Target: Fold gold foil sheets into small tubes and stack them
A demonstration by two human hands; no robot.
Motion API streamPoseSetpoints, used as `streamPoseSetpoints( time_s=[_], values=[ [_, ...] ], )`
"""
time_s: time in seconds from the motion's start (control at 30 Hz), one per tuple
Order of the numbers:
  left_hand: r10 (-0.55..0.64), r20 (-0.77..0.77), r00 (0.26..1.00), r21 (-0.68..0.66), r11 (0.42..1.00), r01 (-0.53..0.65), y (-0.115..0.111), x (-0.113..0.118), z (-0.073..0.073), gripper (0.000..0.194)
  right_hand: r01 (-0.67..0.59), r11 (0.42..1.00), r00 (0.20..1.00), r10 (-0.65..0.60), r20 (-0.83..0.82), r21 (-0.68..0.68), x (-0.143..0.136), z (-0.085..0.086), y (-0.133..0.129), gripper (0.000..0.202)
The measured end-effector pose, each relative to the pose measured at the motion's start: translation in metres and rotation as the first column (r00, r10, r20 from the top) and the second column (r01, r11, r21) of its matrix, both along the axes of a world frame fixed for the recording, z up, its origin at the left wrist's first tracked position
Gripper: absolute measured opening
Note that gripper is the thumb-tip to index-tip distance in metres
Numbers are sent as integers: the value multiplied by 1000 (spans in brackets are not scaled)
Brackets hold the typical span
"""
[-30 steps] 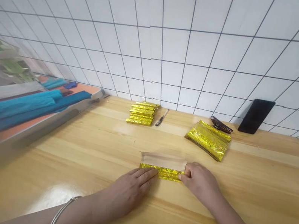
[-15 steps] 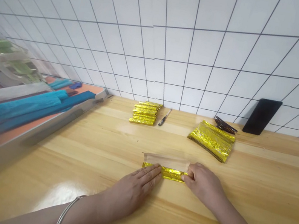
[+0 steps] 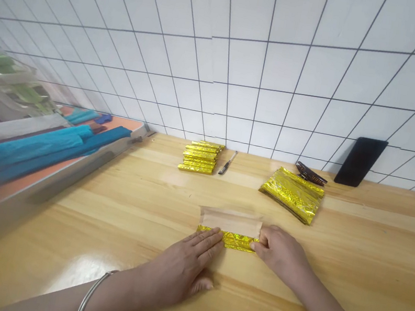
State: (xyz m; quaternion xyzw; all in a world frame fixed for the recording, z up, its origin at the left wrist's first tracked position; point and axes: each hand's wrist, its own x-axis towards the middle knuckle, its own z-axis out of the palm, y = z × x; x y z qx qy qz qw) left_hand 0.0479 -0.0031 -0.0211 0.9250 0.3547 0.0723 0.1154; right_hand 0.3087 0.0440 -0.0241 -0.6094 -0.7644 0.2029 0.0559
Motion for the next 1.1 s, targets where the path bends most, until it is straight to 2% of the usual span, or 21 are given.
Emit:
streamPoseSetpoints(
  time_s=[0.4, 0.6, 0.7, 0.8, 0.9, 1.1],
  values=[
    [-19, 38, 999, -39, 999, 20, 1, -1, 0, 60, -19, 999, 998, 17, -54, -35, 4, 1, 0, 20],
    [-12, 19, 1000, -38, 999, 13, -1, 2, 3, 60, 43, 997, 992, -50, -114, -69, 2, 0, -4, 13],
    [9, 26, 1000, -53, 999, -8, 0, 4, 4, 58, 4, 1000, 993, -7, -119, -18, 1, 1, -6, 12],
    [-13, 42, 999, -65, 998, 16, 1, 6, 2, 58, -47, 998, 994, 50, -95, 31, 2, 2, -7, 22],
    [-36, 65, 997, -83, 996, 42, 1, 7, -1, 59, -64, 998, 996, 64, -60, 4, 4, 5, -7, 29],
    [-30, 72, 997, -104, 994, 38, 0, 9, 1, 60, -85, 996, 995, 83, -53, -35, 3, 9, -6, 27]
  ],
)
